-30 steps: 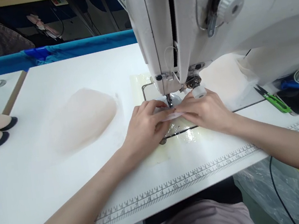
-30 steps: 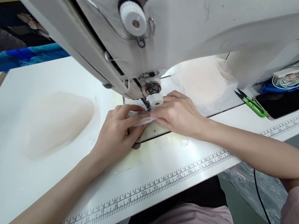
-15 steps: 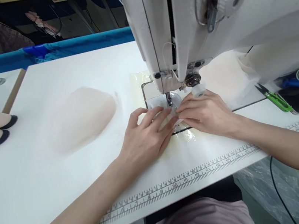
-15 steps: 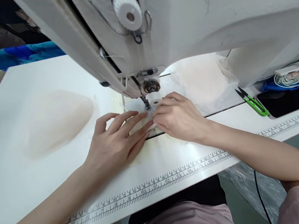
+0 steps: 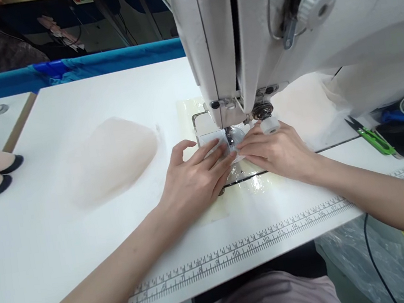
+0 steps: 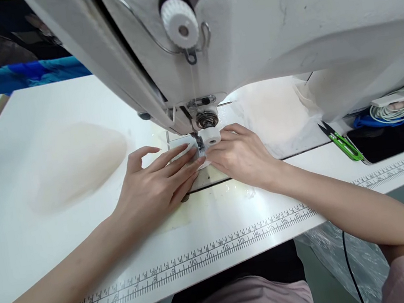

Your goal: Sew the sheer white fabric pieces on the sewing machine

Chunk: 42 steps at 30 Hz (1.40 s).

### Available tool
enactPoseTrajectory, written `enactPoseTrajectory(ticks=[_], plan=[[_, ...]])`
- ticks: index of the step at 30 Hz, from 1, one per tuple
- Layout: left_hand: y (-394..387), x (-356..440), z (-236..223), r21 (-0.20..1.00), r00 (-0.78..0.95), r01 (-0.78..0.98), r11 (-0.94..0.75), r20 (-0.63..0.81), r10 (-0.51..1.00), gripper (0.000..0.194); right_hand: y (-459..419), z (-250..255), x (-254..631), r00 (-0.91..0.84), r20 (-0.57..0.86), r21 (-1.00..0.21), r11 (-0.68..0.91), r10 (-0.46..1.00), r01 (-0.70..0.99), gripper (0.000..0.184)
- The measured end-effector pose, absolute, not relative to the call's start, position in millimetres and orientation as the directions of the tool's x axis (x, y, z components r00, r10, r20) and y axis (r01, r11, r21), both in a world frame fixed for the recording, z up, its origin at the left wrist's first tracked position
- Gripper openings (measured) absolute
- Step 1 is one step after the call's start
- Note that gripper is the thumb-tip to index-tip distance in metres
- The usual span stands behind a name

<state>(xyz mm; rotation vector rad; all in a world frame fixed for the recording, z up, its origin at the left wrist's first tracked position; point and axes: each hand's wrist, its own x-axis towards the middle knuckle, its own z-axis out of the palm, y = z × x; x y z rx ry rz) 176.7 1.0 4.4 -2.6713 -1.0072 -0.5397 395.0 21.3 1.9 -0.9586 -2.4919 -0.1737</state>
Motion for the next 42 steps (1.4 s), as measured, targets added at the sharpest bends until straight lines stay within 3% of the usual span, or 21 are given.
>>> enactPoseTrajectory(ticks=[6, 13, 23, 32, 38, 42], plan=[[7.6, 176.4, 5.8, -0.019, 0.675, 0.695, -0.719, 0.364, 0.642, 0.028, 24.4, 0.1, 394.3, -0.670, 0.459, 0.052, 0.735, 0.584, 0.676, 0.024], [2.4, 176.5, 5.9, -0.111, 0.707, 0.665, -0.738, 0.413, 0.574, 0.026, 22.5, -0.3, 393.9, -0.680, 0.439, 0.029, 0.747, 0.588, 0.665, 0.023], [5.1, 177.0, 7.5, -0.083, 0.699, 0.671, -0.737, 0.402, 0.591, 0.025, 24.8, -2.0, 394.8, -0.689, 0.475, 0.115, 0.737, 0.548, 0.666, 0.023], [9.6, 175.4, 2.6, -0.098, 0.693, 0.666, -0.739, 0.446, 0.566, 0.027, 26.1, -2.3, 393.7, -0.676, 0.460, 0.082, 0.731, 0.575, 0.677, 0.022], [10.7, 175.7, 2.1, 0.011, 0.656, 0.692, -0.722, 0.409, 0.634, 0.028, 27.2, -1.3, 391.3, -0.651, 0.436, 0.011, 0.719, 0.622, 0.695, 0.022], [11.8, 175.9, 1.9, 0.031, 0.647, 0.696, -0.717, 0.406, 0.645, 0.028, 28.0, -1.1, 390.6, -0.650, 0.425, 0.032, 0.707, 0.630, 0.706, 0.023]])
